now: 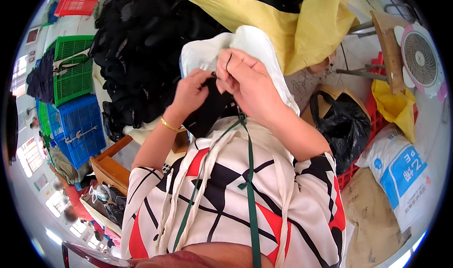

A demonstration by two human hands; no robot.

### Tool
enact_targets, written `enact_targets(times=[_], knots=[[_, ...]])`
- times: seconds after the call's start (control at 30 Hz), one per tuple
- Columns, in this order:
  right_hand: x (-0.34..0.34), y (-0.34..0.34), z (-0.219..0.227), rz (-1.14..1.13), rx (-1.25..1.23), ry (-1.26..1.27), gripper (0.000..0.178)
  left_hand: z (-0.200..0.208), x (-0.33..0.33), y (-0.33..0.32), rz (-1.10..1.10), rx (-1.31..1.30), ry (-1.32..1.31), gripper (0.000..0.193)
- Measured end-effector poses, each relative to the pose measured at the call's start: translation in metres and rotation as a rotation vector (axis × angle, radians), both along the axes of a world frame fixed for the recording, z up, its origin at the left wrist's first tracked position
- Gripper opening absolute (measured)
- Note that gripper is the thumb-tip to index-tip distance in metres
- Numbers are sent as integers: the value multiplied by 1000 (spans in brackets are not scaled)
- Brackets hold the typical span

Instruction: The person is hand-sewing black slip-on shoes using a needle and thread. They pick up shoes from a pile, stitch the edges, and place the finished items aside. The task involves repetitive manual stitching of footwear in a workshop setting.

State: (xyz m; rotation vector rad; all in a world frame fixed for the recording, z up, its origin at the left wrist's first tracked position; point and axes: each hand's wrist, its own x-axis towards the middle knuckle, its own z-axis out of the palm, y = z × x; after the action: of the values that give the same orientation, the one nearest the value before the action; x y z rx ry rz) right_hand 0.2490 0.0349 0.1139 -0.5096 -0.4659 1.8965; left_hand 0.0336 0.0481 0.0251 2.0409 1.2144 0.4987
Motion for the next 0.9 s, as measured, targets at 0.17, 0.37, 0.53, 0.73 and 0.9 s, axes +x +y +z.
enact_targets(times=[0.17, 0.37, 0.53, 0.73, 0.9], knots=[[13, 9, -36, -368, 376, -823, 17, -23, 15, -13, -28, -380, -48, 37], [14, 16, -20, -583, 1061, -1404, 8, -8, 25, 1, 225, -383, -204, 18], [31, 14, -21, -547, 1435, -1601, 22, 1, 43, 7, 12, -456, 99, 32], [120, 36, -59, -62, 898, -2041, 16, -5, 29, 1, 147, -771, 5, 22], [103, 37, -54, 139, 384, -1704, 24, -3, 20, -4, 228, -812, -98, 17]])
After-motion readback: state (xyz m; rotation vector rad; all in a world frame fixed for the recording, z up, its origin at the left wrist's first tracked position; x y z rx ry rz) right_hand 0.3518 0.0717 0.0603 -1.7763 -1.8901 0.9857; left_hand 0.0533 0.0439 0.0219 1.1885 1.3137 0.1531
